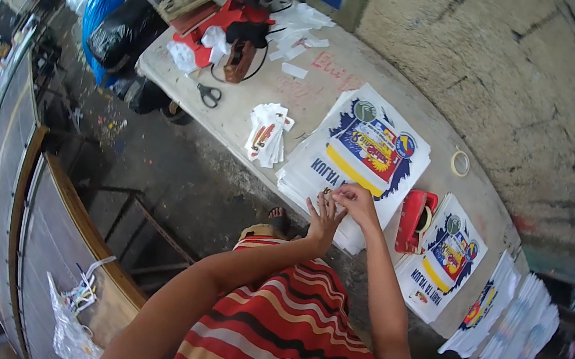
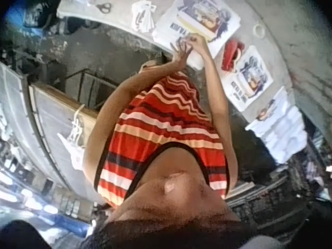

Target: Preparing and folding printed garments in a factory setting.

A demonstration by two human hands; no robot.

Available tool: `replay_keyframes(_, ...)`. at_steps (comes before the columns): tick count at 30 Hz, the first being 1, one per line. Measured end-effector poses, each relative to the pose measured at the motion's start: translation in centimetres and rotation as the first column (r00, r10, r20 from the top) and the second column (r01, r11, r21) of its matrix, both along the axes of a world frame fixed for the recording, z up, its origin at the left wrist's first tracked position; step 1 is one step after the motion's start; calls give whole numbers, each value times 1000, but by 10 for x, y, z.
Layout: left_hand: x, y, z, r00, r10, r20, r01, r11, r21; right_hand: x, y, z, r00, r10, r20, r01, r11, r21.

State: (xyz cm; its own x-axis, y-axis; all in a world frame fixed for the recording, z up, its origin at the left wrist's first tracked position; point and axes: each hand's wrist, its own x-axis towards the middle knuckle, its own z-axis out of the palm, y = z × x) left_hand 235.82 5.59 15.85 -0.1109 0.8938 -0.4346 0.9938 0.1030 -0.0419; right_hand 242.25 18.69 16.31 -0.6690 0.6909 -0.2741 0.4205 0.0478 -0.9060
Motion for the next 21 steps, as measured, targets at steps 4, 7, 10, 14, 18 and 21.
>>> replay_keyframes(4,3,-2,-2,999,53,-6,-53,998,-17,-43,11,-16,980,96,173,-51,968,-245)
replay_keyframes(7,1,-2,3,996,85,34,-84,995,-51,-59,17,-18,931,143,335,-63,969,-239)
replay_keyframes(10,-2,-3,8,993,91,72,-88,995,-41,-67,23,-13,911,269,313,-203,952,-228)
replay_keyframes(14,-6,-2,7,990,104,95,-102,995,-18,-73,24,-11,875,321,362,-233,935,-265)
replay_keyframes(18,-8,-3,4,986,108,129,-108,994,-10,-78,12,-14,870,370,327,-375,926,-49)
replay_keyframes(21,-9,-3,6,987,104,124,-104,995,-7,-80,8,-8,898,316,307,-404,868,290)
